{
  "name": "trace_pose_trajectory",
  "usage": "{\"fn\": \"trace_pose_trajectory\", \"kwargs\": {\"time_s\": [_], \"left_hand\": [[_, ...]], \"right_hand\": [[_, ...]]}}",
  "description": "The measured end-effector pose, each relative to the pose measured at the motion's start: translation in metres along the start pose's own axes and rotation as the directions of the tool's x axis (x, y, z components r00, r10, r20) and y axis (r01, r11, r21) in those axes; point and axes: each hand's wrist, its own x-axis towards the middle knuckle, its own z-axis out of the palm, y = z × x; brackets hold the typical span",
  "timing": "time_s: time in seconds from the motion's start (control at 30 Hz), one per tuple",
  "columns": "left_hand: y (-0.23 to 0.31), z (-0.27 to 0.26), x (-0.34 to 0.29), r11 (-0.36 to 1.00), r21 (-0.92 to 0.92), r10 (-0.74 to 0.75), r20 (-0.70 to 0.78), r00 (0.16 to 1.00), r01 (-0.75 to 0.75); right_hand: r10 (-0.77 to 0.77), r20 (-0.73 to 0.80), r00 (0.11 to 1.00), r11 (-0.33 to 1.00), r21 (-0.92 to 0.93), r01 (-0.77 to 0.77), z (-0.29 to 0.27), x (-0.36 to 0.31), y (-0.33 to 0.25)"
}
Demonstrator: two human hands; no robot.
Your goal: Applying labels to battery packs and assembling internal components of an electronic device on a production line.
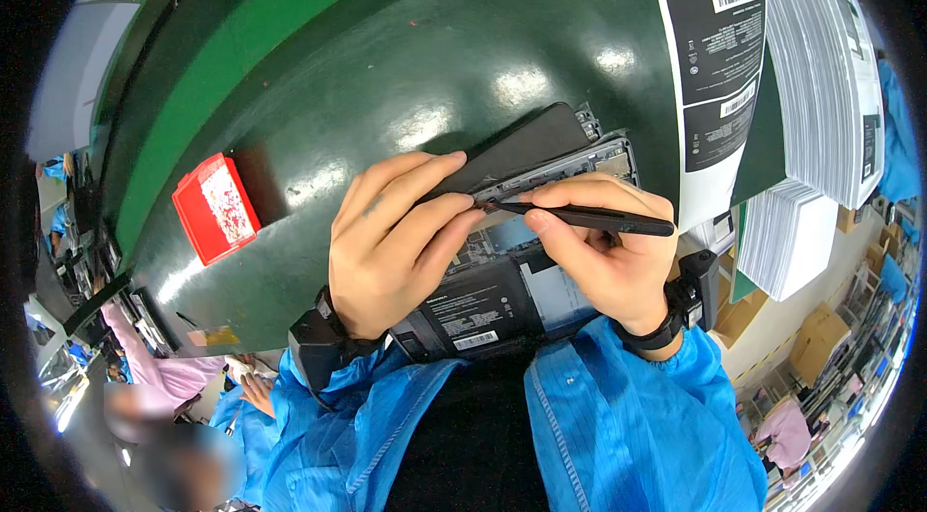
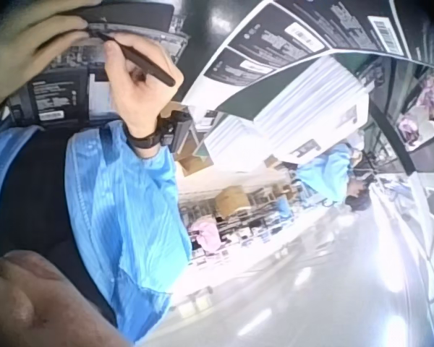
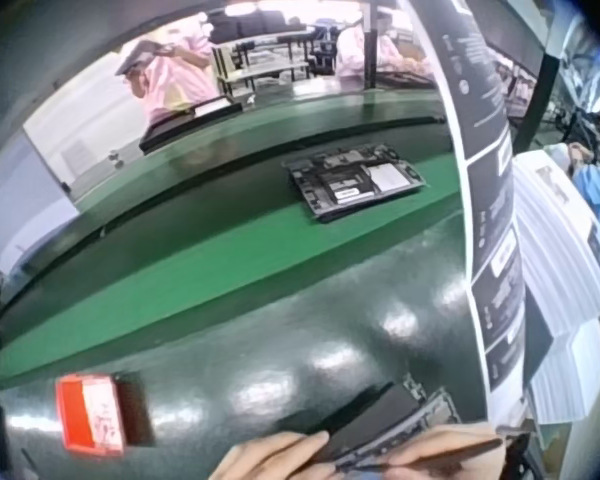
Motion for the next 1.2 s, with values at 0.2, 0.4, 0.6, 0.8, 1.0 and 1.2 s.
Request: {"fn": "trace_pose_trajectory", "kwargs": {"time_s": [0.2, 0.4, 0.6, 0.8, 1.0, 1.2], "left_hand": [[0.005, -0.001, -0.001, 0.995, -0.046, -0.085, 0.053, 0.995, 0.088], [0.004, 0.002, -0.003, 0.995, -0.012, -0.094, 0.024, 0.995, 0.095], [0.007, 0.001, 0.001, 0.981, -0.021, -0.194, 0.042, 0.980, 0.195], [0.006, 0.001, 0.001, 0.973, -0.060, -0.219, 0.060, 0.974, 0.222], [-0.002, -0.006, -0.007, 0.996, 0.085, 0.013, 0.104, 0.995, -0.022], [-0.001, -0.014, -0.002, 0.949, 0.227, 0.174, 0.198, 0.965, -0.218]], "right_hand": [[0.099, -0.012, 0.995, 0.995, -0.003, -0.099, 0.002, 0.003, -0.004], [0.068, -0.020, 0.997, 0.996, -0.047, -0.069, 0.006, 0.006, -0.004], [0.095, -0.019, 0.995, 0.995, -0.017, -0.096, 0.007, 0.008, -0.004], [0.073, -0.015, 0.997, 0.997, -0.019, -0.074, 0.006, 0.007, -0.003], [0.064, 0.009, 0.998, 0.998, -0.026, -0.064, 0.007, 0.009, -0.003], [0.039, 0.003, 0.999, 0.998, -0.040, -0.039, 0.008, 0.010, -0.003]]}}
